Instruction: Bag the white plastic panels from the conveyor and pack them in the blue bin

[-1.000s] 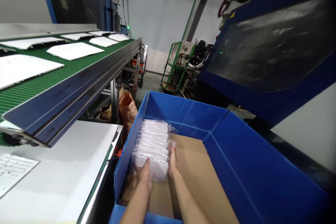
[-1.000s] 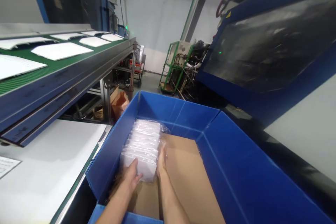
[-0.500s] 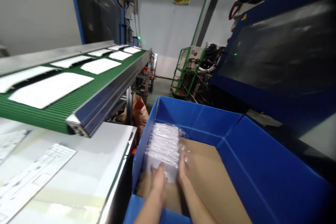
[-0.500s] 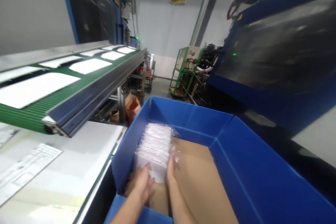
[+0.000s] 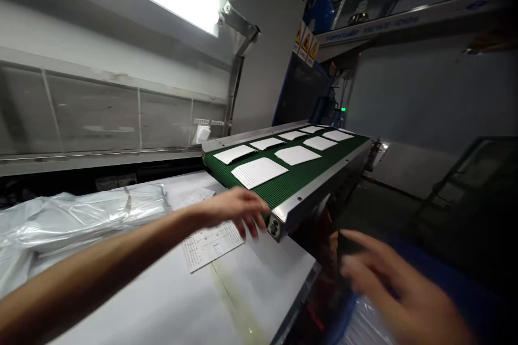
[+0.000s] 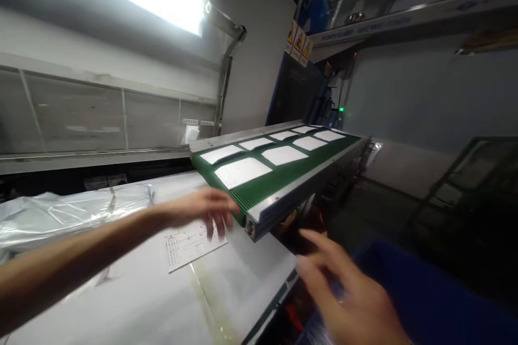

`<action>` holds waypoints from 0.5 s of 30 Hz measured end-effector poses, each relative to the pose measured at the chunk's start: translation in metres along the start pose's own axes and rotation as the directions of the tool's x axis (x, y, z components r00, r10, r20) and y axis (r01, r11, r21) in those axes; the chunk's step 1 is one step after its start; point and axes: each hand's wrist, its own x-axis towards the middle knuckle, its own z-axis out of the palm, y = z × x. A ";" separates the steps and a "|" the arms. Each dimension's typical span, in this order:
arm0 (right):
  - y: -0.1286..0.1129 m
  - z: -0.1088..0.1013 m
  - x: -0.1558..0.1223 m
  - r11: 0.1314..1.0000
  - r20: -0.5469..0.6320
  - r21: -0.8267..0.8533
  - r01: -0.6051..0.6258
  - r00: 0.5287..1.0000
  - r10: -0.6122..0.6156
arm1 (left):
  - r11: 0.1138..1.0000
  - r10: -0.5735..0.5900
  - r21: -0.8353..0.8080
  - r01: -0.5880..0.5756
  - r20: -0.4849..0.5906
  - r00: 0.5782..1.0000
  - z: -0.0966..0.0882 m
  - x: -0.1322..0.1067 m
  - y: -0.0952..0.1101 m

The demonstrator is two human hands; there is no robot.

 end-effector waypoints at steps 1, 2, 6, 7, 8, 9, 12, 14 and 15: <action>-0.023 0.009 0.024 0.993 0.108 -0.063 0.103 0.990 -0.096 | 0.974 0.055 0.228 0.010 -0.277 0.959 -0.036 0.011 0.001; -0.044 0.021 0.050 0.969 0.160 -0.130 0.212 0.969 -0.190 | 0.952 0.081 0.301 0.049 -0.405 0.911 -0.068 0.024 0.000; -0.096 0.091 0.170 0.809 0.441 -0.332 0.486 0.838 -0.322 | 0.882 0.189 0.451 0.135 -0.601 0.776 -0.147 0.089 -0.031; -0.100 0.110 0.198 0.795 0.500 -0.337 0.504 0.811 -0.303 | 0.866 0.219 0.479 0.140 -0.616 0.756 -0.157 0.104 -0.041; -0.102 0.127 0.224 0.788 0.555 -0.343 0.512 0.787 -0.270 | 0.854 0.243 0.501 0.142 -0.624 0.742 -0.164 0.118 -0.050; -0.101 0.143 0.245 0.786 0.601 -0.347 0.512 0.764 -0.233 | 0.844 0.260 0.517 0.143 -0.627 0.734 -0.169 0.129 -0.058; -0.096 0.173 0.283 0.783 0.685 -0.370 0.499 0.716 -0.132 | 0.834 0.279 0.534 0.140 -0.626 0.728 -0.182 0.147 -0.071; -0.094 0.178 0.288 0.778 0.701 -0.384 0.496 0.706 -0.104 | 0.843 0.284 0.524 0.125 -0.629 0.724 -0.191 0.143 -0.069; -0.095 0.176 0.287 0.776 0.696 -0.386 0.499 0.709 -0.110 | 0.851 0.287 0.512 0.112 -0.633 0.719 -0.197 0.135 -0.065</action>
